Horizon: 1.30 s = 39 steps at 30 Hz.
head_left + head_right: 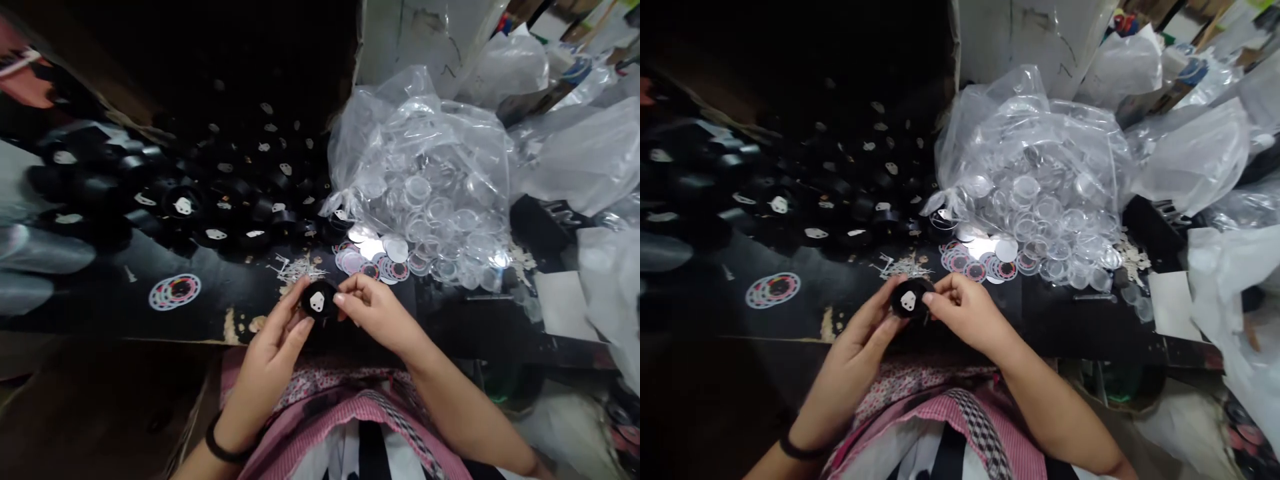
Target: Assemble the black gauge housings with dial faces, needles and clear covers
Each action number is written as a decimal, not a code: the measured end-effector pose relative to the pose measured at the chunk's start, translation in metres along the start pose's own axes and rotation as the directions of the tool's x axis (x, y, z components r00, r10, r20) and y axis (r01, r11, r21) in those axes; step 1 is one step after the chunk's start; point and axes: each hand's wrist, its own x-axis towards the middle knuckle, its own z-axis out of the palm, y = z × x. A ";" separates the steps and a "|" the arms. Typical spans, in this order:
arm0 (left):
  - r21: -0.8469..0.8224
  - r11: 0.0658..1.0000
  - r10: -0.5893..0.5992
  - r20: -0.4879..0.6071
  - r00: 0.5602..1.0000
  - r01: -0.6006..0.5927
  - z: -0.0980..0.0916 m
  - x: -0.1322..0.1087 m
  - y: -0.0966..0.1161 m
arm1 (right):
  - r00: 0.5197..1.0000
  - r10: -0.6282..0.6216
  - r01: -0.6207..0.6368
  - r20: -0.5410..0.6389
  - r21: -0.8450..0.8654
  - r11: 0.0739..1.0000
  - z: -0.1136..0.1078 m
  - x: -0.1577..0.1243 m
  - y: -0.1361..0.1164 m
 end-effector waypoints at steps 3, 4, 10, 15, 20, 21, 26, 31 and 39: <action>-0.415 0.865 -0.310 0.003 0.951 0.283 0.014 -0.005 -0.007 | 0.999 -0.030 0.029 -0.017 -0.070 0.997 0.001 -0.007 0.006; -0.485 0.812 -0.364 0.013 0.931 0.324 0.016 -0.005 -0.007 | 0.999 -0.045 0.047 0.016 -0.123 0.991 -0.001 -0.008 0.007; -0.586 0.714 -0.454 0.031 0.890 0.385 0.017 0.000 0.008 | 0.930 -0.310 0.023 -0.196 -0.813 0.581 -0.038 0.002 0.003; -0.609 0.680 -0.441 0.104 0.891 0.408 0.023 0.001 0.014 | 0.912 -0.338 -0.033 -0.231 -0.864 0.502 -0.049 0.009 0.008; -0.654 0.662 -0.424 0.077 0.902 0.367 0.025 0.008 0.020 | 0.956 -0.273 0.166 -0.111 -0.562 0.810 -0.037 -0.002 0.007; -0.662 0.663 -0.410 0.071 0.909 0.351 0.027 0.009 0.023 | 0.963 -0.266 0.213 -0.036 -0.502 0.838 -0.033 -0.004 0.006; -0.673 0.683 -0.339 0.052 0.940 0.283 0.032 0.009 0.027 | 0.995 -0.099 0.101 0.026 -0.117 0.988 -0.019 -0.005 0.005; -0.692 0.690 -0.313 -0.018 0.950 0.214 0.031 0.004 0.021 | 0.995 -0.086 0.092 -0.051 0.112 0.989 -0.016 -0.003 0.012; -0.566 0.765 -0.341 0.049 0.939 0.308 0.036 0.006 0.020 | 0.901 -0.427 0.366 -0.080 -0.389 0.845 -0.013 -0.015 -0.011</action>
